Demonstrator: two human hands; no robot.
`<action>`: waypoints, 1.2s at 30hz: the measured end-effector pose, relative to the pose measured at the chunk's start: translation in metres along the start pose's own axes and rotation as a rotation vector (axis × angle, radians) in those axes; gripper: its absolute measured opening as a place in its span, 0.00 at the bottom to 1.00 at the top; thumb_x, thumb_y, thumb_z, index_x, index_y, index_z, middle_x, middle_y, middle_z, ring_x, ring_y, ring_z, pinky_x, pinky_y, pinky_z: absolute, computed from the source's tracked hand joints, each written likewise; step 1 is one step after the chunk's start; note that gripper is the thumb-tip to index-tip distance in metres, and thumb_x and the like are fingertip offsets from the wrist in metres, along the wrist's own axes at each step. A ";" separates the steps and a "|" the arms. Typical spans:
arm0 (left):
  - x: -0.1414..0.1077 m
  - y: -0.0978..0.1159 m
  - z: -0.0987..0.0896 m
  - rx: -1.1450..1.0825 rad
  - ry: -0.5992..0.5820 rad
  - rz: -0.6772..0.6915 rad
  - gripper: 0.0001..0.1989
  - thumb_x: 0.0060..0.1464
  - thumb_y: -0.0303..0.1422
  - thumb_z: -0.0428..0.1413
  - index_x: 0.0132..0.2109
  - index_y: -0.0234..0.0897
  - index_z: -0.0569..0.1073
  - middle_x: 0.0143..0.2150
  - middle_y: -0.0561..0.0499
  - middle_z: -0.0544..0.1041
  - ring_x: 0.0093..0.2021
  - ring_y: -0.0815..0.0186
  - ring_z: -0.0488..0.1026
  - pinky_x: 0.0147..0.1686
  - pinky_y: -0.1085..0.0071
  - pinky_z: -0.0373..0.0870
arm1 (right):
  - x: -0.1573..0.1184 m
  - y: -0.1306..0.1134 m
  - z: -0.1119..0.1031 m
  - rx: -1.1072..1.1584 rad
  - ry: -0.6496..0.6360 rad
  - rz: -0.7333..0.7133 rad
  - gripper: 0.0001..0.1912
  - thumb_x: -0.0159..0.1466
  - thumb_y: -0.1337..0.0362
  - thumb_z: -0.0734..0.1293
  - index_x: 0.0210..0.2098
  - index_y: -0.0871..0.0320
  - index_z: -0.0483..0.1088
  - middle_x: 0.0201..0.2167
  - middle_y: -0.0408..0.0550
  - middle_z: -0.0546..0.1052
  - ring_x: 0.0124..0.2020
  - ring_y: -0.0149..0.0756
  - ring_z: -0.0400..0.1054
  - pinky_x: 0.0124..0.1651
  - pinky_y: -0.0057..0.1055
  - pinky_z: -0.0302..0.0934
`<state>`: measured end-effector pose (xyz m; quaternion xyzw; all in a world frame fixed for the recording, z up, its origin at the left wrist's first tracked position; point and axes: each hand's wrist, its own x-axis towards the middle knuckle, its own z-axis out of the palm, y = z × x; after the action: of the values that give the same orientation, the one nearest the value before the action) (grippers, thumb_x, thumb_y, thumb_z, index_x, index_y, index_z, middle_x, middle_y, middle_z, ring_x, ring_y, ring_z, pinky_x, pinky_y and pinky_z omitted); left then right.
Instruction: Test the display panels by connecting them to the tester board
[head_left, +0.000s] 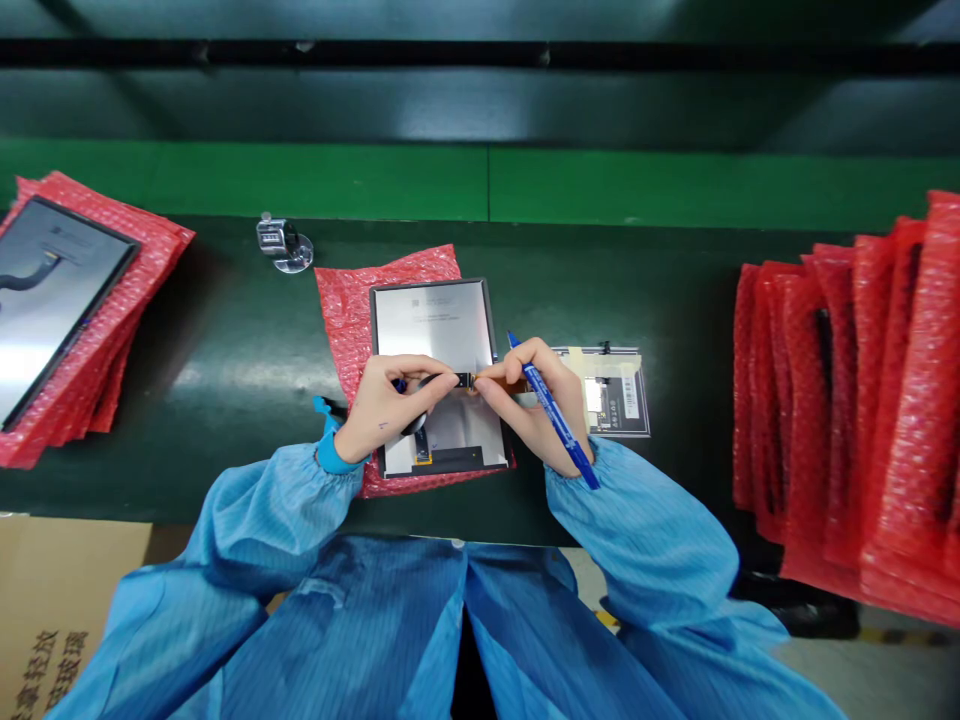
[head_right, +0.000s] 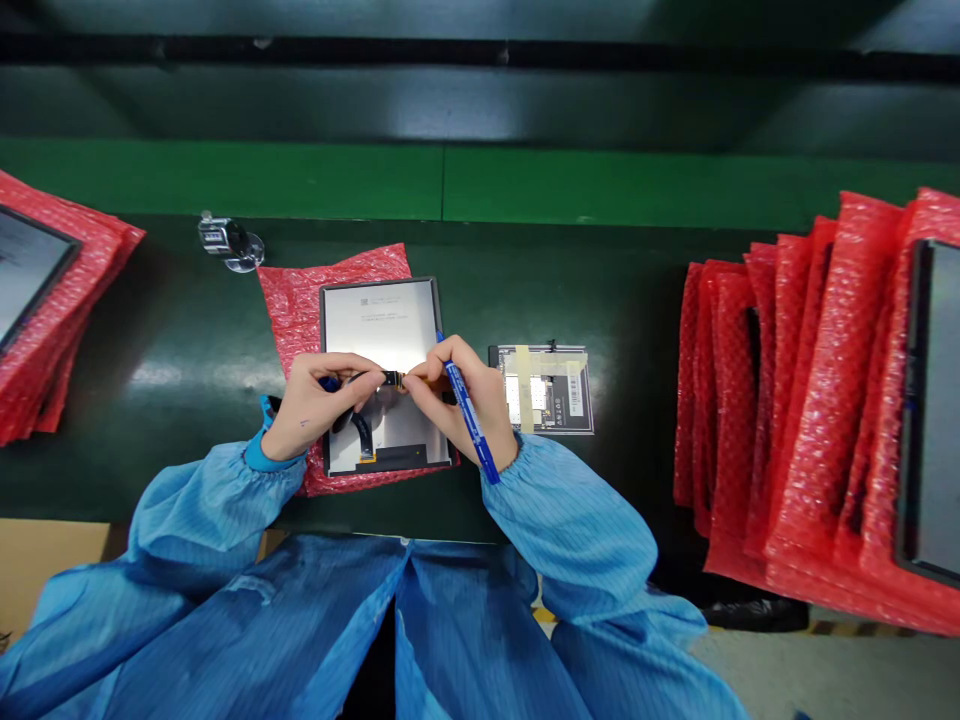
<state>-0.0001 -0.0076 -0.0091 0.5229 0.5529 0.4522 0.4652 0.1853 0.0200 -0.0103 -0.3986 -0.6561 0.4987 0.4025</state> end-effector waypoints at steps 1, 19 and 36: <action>0.000 0.000 0.000 0.006 0.003 0.004 0.08 0.51 0.34 0.63 0.31 0.33 0.81 0.17 0.53 0.71 0.19 0.73 0.61 0.19 0.72 0.54 | 0.000 0.000 0.000 -0.005 0.000 0.005 0.15 0.62 0.63 0.70 0.31 0.54 0.57 0.29 0.42 0.79 0.30 0.31 0.75 0.34 0.28 0.68; 0.001 -0.001 0.001 0.101 0.103 0.071 0.06 0.50 0.33 0.62 0.29 0.35 0.81 0.21 0.52 0.75 0.20 0.73 0.62 0.20 0.73 0.55 | -0.002 0.000 0.000 -0.072 0.007 0.015 0.14 0.63 0.63 0.70 0.31 0.53 0.57 0.30 0.42 0.80 0.30 0.32 0.75 0.35 0.30 0.68; -0.002 -0.002 0.003 0.134 0.078 0.118 0.06 0.50 0.33 0.63 0.28 0.36 0.81 0.22 0.52 0.76 0.20 0.73 0.61 0.19 0.75 0.56 | -0.002 0.002 0.000 -0.073 0.007 -0.006 0.14 0.63 0.61 0.70 0.31 0.53 0.58 0.30 0.42 0.80 0.28 0.32 0.74 0.33 0.29 0.68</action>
<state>0.0027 -0.0096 -0.0119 0.5664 0.5678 0.4610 0.3799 0.1866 0.0186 -0.0120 -0.4128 -0.6734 0.4720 0.3916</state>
